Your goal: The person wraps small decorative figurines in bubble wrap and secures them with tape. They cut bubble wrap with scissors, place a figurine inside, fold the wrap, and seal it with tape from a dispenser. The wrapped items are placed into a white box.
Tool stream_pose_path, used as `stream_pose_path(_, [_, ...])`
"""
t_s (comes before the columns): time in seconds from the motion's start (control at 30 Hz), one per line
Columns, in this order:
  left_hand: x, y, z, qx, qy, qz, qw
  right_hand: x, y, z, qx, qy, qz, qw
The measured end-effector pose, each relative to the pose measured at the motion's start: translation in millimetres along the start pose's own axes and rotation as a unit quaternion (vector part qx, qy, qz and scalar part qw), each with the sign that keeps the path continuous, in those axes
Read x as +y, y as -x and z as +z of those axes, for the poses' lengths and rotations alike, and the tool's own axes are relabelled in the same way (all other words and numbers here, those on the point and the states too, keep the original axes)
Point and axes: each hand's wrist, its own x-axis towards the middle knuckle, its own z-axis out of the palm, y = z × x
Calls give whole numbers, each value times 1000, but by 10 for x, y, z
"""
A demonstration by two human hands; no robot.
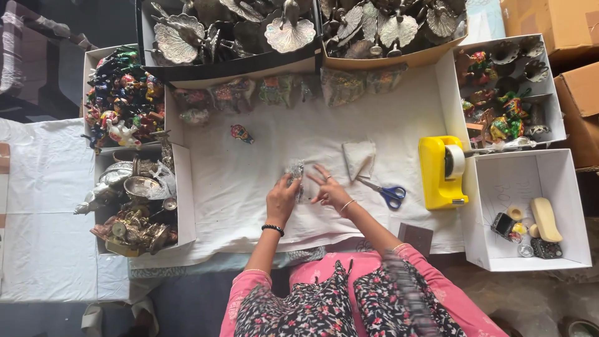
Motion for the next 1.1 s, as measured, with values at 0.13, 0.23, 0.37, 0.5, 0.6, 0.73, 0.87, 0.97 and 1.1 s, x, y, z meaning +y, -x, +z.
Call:
stream_pose_path(0.13, [-3,48,60,10,-1,2,1000,13,24,233,-36,67,23,997])
stream_pose_path(0.23, [0,60,74,17,5,-7,1000,34,28,274,-21,120,13,992])
stream_pose_path(0.37, [12,70,18,-2,-22,15,1000,136,-33,289,-6,157,10,988])
stream_pose_path(0.5, [16,170,74,-10,-41,21,999,521,-315,197,0,243,-19,970])
stream_pose_path(0.6, [91,230,79,-31,-75,-1,997,563,-357,179,-46,168,27,984])
stream_pose_path(0.73, [126,285,117,-64,-107,-14,992,415,-202,221,10,137,-14,990])
stream_pose_path(0.87, [158,289,138,-53,-63,-51,995,407,-180,297,-3,196,-85,977])
stream_pose_path(0.97, [187,300,91,-35,23,-97,994,476,-290,228,5,233,-38,972])
stream_pose_path(1.1, [178,375,-10,24,272,-179,945,534,-259,153,38,218,-130,966])
